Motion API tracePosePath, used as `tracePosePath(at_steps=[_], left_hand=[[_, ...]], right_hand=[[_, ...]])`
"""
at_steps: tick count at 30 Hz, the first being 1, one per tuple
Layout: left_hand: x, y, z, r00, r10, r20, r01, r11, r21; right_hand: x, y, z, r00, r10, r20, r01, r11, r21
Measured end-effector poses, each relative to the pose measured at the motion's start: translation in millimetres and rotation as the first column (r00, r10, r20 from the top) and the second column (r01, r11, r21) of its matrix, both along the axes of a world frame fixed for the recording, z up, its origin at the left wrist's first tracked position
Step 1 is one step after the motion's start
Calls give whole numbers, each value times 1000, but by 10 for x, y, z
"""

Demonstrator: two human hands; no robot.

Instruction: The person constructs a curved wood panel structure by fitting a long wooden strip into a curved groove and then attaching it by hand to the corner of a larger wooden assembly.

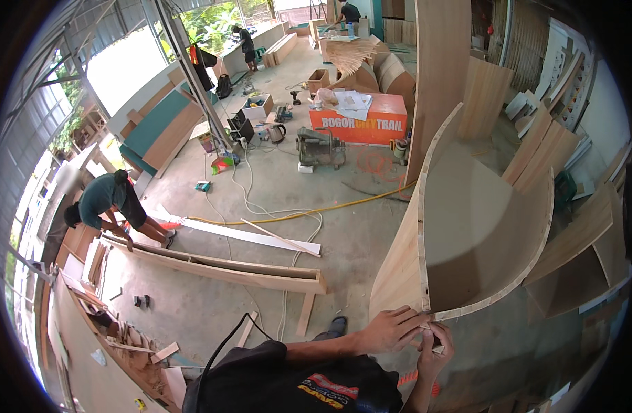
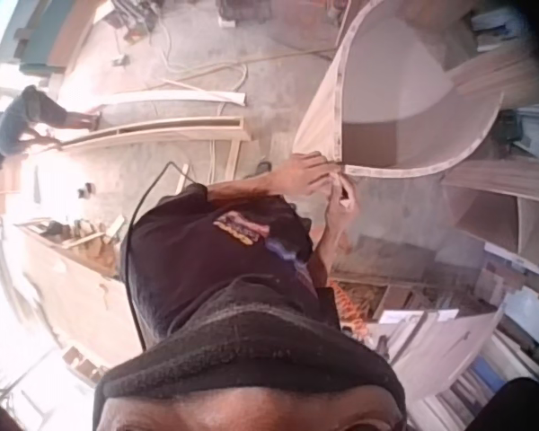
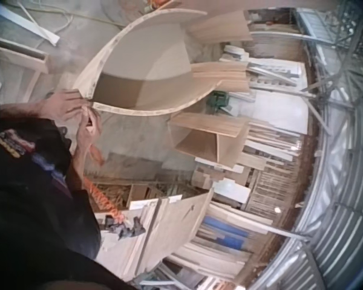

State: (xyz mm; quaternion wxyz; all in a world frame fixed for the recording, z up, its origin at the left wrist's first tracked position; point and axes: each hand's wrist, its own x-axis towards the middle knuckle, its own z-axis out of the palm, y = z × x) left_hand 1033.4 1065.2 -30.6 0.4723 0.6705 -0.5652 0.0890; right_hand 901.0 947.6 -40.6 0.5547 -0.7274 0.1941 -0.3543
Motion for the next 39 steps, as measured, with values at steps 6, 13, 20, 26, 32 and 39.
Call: tracePosePath(at_steps=[6,13,20,26,32,39], left_hand=[[204,-37,-36,988,-25,155,19,999,40],[372,-119,64,959,-82,270,95,995,-37],[480,-266,155,941,-52,336,89,991,-95],[670,-375,296,910,-143,389,197,975,-104],[804,-408,45,838,-376,396,353,926,133],[815,-447,172,839,-486,247,458,874,164]], right_hand=[[5,78,-167,996,-39,75,40,999,-13],[43,322,-168,992,-96,-84,105,989,101],[43,251,-362,984,-174,-19,168,967,-194],[53,194,-419,978,-204,-41,199,975,-102],[123,208,-199,984,-171,-50,153,954,-258],[73,190,-271,986,-154,-55,149,985,-89]])
